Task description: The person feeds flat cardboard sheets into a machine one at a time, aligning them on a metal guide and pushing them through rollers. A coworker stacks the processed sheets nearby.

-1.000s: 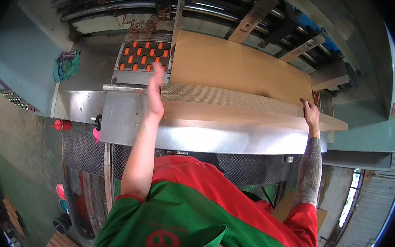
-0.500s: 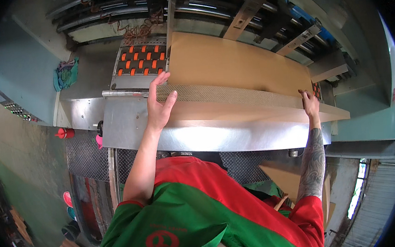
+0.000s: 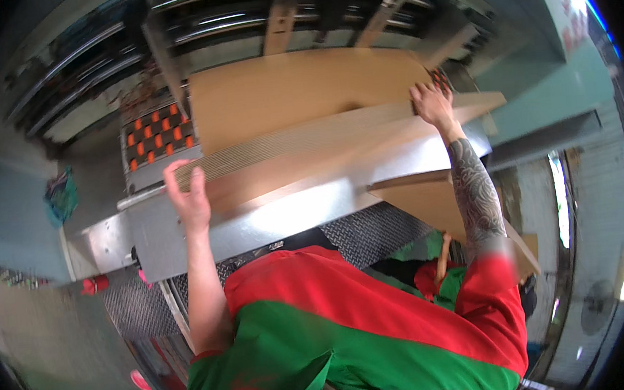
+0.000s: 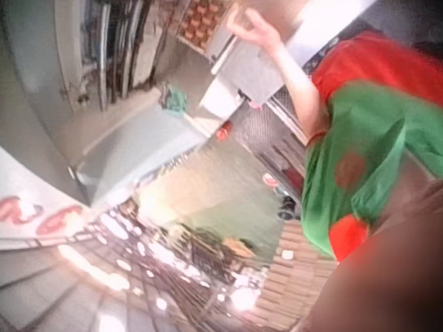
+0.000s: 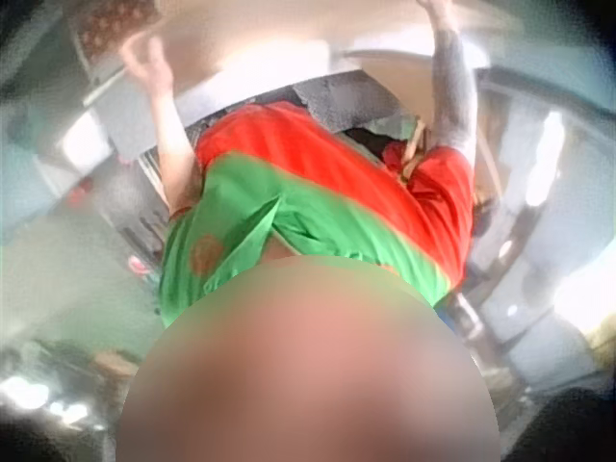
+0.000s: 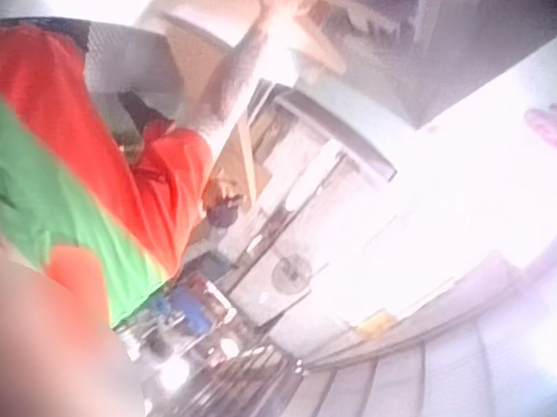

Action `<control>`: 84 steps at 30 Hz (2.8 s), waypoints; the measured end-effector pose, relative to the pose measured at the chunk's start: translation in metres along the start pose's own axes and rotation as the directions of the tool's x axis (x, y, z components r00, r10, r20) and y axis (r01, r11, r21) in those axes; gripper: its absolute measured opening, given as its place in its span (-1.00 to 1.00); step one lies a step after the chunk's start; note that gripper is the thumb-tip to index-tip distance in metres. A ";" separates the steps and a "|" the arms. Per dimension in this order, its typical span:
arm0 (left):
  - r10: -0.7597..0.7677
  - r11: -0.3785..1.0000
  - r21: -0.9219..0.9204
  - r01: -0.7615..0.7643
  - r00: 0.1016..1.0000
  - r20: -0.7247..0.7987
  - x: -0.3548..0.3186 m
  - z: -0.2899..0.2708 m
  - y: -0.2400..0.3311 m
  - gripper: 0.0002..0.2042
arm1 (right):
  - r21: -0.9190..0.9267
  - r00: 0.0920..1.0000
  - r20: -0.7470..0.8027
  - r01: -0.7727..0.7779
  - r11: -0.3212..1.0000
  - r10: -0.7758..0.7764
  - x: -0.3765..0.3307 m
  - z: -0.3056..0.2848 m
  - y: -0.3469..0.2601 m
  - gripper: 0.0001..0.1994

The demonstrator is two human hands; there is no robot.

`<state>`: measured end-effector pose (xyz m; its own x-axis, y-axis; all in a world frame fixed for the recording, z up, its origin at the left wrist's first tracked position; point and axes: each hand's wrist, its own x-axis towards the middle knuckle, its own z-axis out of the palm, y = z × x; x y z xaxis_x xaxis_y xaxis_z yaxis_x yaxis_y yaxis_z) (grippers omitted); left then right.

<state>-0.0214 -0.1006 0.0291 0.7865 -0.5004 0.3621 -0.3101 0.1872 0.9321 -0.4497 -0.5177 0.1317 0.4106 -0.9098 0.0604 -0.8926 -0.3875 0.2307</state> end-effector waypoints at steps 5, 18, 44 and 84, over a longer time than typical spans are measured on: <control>0.018 1.000 0.002 -0.018 1.000 -0.010 0.001 0.001 -0.003 -0.76 | 0.183 0.980 -0.199 0.043 0.982 -0.006 -0.061 -0.074 0.006 -0.37; -0.093 0.993 -0.076 0.094 0.995 0.026 0.003 -0.001 -0.004 -0.75 | 0.404 0.917 0.099 0.318 0.858 -0.386 -0.244 -0.088 -0.061 0.14; -0.105 0.909 -0.344 0.235 0.928 0.358 0.020 -0.018 -0.001 -0.41 | 0.170 0.820 -0.107 0.572 0.802 -0.562 -0.106 -0.086 -0.189 0.24; -0.299 0.764 -0.495 0.413 0.908 0.295 -0.029 0.033 0.024 -0.16 | 0.391 0.761 -0.196 0.639 0.662 -0.618 -0.083 -0.060 -0.138 0.06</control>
<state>-0.0694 -0.1099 0.0410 0.6492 -0.7591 0.0472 0.3524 0.3553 0.8658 -0.3496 -0.3795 0.1532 0.9010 -0.4237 0.0935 -0.4018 -0.8961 -0.1887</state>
